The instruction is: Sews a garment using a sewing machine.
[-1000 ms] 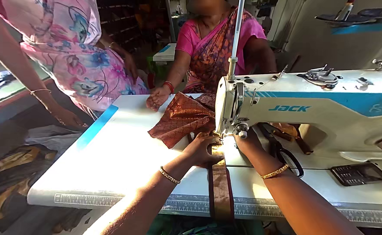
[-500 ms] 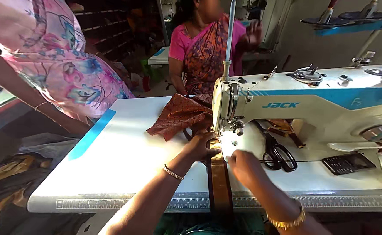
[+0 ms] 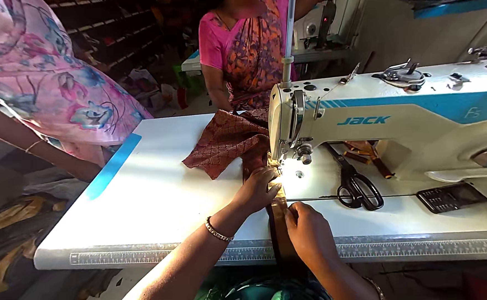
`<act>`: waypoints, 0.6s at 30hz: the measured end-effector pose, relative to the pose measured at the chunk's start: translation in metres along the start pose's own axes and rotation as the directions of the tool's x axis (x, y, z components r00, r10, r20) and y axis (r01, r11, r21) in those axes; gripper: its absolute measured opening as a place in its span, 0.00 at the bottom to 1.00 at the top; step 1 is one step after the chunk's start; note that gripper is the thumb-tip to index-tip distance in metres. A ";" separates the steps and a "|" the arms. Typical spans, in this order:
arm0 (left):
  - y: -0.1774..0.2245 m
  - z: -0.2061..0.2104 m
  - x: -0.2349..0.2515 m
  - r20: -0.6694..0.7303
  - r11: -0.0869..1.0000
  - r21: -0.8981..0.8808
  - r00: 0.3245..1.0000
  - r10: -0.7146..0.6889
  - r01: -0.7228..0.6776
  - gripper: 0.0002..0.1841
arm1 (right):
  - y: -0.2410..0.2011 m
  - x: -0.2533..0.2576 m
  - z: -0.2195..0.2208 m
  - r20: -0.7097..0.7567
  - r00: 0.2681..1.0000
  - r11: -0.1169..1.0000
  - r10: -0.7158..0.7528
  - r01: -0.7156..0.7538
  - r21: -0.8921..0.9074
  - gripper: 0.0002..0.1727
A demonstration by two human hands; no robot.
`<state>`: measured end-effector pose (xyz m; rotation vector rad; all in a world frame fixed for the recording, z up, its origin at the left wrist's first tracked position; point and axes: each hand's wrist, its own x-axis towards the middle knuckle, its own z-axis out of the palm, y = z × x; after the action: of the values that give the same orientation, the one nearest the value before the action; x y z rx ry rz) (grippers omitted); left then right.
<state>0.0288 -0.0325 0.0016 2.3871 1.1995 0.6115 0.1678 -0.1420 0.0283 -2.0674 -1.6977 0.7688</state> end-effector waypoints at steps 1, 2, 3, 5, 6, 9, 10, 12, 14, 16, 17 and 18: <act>-0.001 0.000 0.000 -0.003 1.000 -0.007 1.000 0.015 -0.015 0.17 | 0.000 0.000 -0.004 0.045 0.999 0.999 0.022 -0.023 0.028 0.13; -0.002 -0.001 0.000 -0.004 1.000 -0.014 1.000 0.028 -0.028 0.17 | 0.002 0.001 -0.007 0.078 0.996 0.997 0.034 -0.039 0.063 0.13; -0.002 -0.002 -0.001 -0.005 0.999 -0.026 0.999 0.039 -0.040 0.16 | 0.004 0.002 -0.008 0.090 0.995 0.994 0.035 -0.045 0.104 0.12; -0.001 -0.004 -0.001 -0.015 0.996 -0.061 0.998 0.068 -0.068 0.14 | 0.009 0.005 -0.008 0.098 0.995 0.984 0.025 -0.042 0.174 0.11; -0.001 -0.005 -0.002 -0.020 0.994 -0.081 0.997 0.074 -0.075 0.13 | 0.011 0.006 -0.008 0.107 0.994 0.979 0.020 -0.041 0.198 0.11; 0.002 -0.008 -0.003 -0.015 0.991 -0.121 0.998 0.061 -0.063 0.10 | 0.014 0.010 -0.009 0.139 0.990 0.969 0.013 -0.046 0.241 0.12; 0.003 -0.010 -0.003 -0.006 0.992 -0.116 0.998 0.059 -0.059 0.10 | 0.015 0.011 -0.009 0.151 0.989 0.967 0.009 -0.047 0.249 0.11; 0.002 -0.011 -0.002 0.006 0.992 -0.094 0.997 0.081 -0.080 0.09 | 0.016 0.014 -0.009 0.169 0.986 0.966 0.001 -0.045 0.256 0.11; -0.003 -0.007 -0.002 -0.009 0.986 -0.063 0.988 0.151 -0.152 0.07 | 0.018 0.015 -0.009 0.174 0.985 0.963 -0.007 -0.040 0.268 0.10; -0.005 -0.004 -0.003 -0.012 0.977 -0.013 0.977 0.213 -0.213 0.06 | 0.019 0.016 -0.008 0.172 0.985 0.959 -0.011 -0.039 0.282 0.10; -0.004 -0.004 -0.004 0.003 0.975 0.014 0.975 0.222 -0.222 0.07 | 0.020 0.017 -0.008 0.173 0.985 0.958 -0.008 -0.042 0.285 0.10; -0.003 -0.004 -0.006 0.021 0.974 0.034 0.975 0.223 -0.223 0.07 | 0.020 0.017 -0.007 0.175 0.985 0.957 -0.004 -0.047 0.287 0.10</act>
<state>0.0218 -0.0357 0.0018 2.5734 0.9490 0.6416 0.1902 -0.1293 0.0188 -1.8649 -1.5408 1.1606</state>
